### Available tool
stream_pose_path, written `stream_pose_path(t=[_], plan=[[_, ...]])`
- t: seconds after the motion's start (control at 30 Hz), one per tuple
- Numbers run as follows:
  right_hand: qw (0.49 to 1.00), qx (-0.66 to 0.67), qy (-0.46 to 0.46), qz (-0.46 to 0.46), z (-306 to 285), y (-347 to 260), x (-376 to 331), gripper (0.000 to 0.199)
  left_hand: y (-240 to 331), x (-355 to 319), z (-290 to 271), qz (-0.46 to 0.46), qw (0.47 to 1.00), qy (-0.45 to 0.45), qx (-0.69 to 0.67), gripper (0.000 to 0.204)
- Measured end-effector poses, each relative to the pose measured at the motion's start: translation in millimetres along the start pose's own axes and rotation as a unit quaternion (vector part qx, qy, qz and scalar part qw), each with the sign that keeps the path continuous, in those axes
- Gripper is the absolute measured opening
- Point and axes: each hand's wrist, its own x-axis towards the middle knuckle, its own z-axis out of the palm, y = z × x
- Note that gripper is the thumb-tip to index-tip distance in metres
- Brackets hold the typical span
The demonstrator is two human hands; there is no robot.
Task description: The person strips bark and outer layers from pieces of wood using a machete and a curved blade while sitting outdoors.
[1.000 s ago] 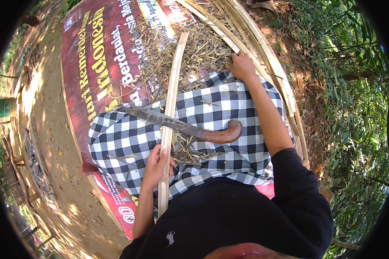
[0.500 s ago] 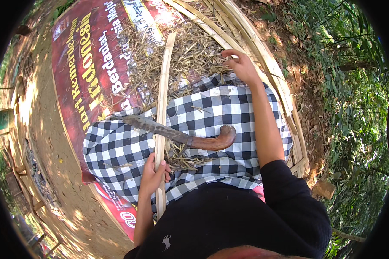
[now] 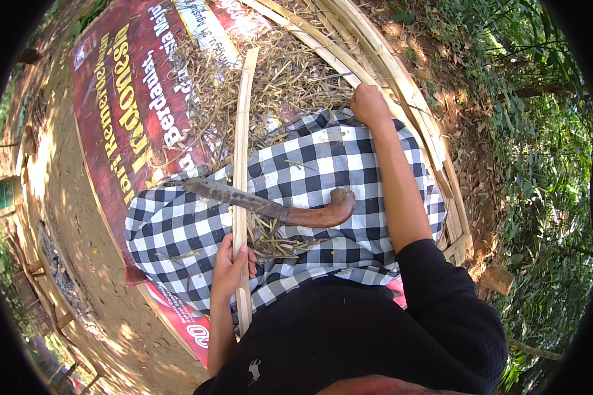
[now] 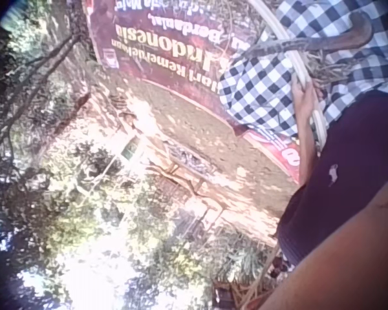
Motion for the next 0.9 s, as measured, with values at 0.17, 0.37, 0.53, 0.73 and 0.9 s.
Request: stream_pose_path(t=[0.17, 0.37, 0.53, 0.73, 0.9], plan=[[0.998, -0.065, -0.005, 0.013, -9.3, -26.6, -2.3, 0.016, 1.4, 0.6, 0.0, 0.001, 1.0, -0.003, 0.0, 0.025], [0.992, -0.064, -0.072, 0.082, -4.1, -28.6, 2.2, 0.025, 0.2, 1.0, -1.5, 0.007, 1.0, -0.012, -0.007, 0.024], [0.982, -0.005, -0.109, 0.155, -19.5, -36.5, 4.9, 0.029, -0.7, 0.1, -3.5, 0.011, 1.0, -0.018, -0.006, 0.024], [0.985, -0.018, -0.089, 0.145, -12.0, -32.6, 0.7, 0.033, 1.6, 0.7, -4.8, 0.009, 1.0, -0.025, 0.0, 0.023], [0.987, -0.024, -0.088, 0.134, -8.5, -28.3, -0.6, 0.037, -1.5, 2.3, -6.6, 0.013, 0.999, -0.031, 0.001, 0.026]])
